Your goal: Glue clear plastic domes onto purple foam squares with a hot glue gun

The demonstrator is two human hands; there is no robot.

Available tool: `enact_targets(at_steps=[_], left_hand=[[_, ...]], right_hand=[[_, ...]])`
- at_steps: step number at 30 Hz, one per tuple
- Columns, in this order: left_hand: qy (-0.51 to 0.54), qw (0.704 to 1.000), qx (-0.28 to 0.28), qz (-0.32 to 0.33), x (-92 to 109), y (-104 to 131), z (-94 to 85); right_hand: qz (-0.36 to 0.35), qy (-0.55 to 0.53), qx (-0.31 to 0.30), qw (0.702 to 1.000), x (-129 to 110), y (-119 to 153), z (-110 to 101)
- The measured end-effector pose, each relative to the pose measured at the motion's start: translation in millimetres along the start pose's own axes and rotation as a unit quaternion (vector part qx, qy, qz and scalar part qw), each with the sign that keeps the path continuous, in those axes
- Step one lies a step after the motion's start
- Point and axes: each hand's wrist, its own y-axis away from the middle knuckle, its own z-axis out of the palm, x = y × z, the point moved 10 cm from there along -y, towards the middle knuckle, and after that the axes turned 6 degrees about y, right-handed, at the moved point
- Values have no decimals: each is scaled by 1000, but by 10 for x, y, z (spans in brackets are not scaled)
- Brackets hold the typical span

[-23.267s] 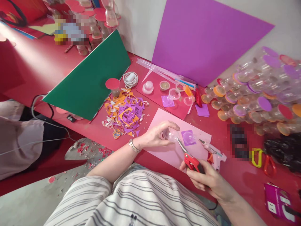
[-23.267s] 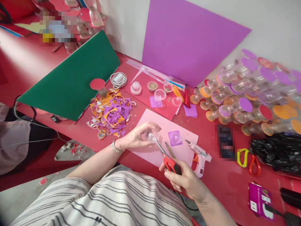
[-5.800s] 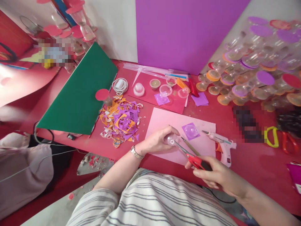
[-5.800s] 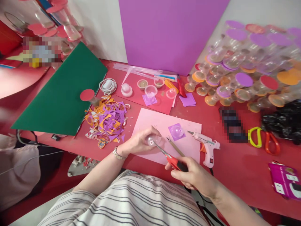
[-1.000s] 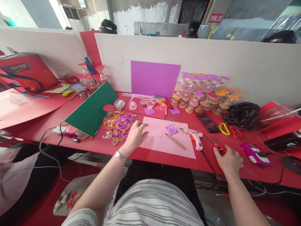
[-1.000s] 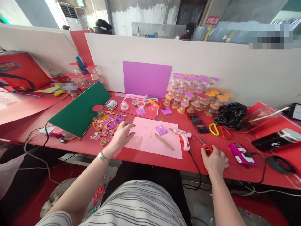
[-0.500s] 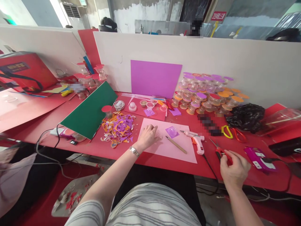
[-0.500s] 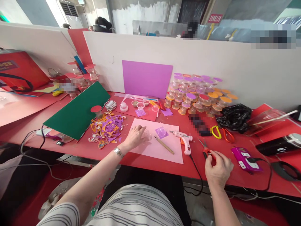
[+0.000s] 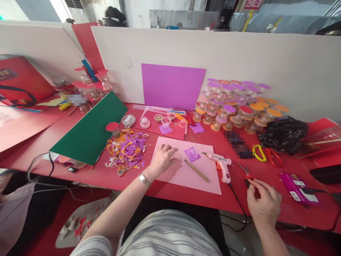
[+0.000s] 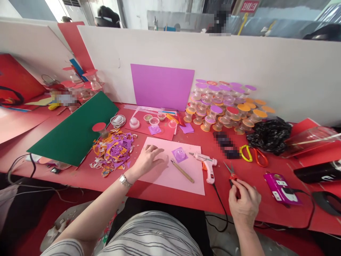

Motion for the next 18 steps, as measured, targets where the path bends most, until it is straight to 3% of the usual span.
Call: enact_targets(at_steps=[3, 6, 9, 13, 18], left_hand=[[124, 990, 66, 3, -13, -60, -236], [316, 940, 128, 4, -55, -129, -394], [428, 894, 137, 7, -38, -219, -372], [494, 856, 152, 13, 17, -307, -350], [572, 812, 118, -3, 98, -449, -229]], right_hand=[[7, -3, -1, 1000, 11, -6, -8], [8, -13, 2, 1000, 19, -7, -21], [1, -19, 0, 1000, 11, -6, -22], [18, -25, -23, 999, 36, -15, 7], [3, -26, -29, 999, -18, -56, -18]])
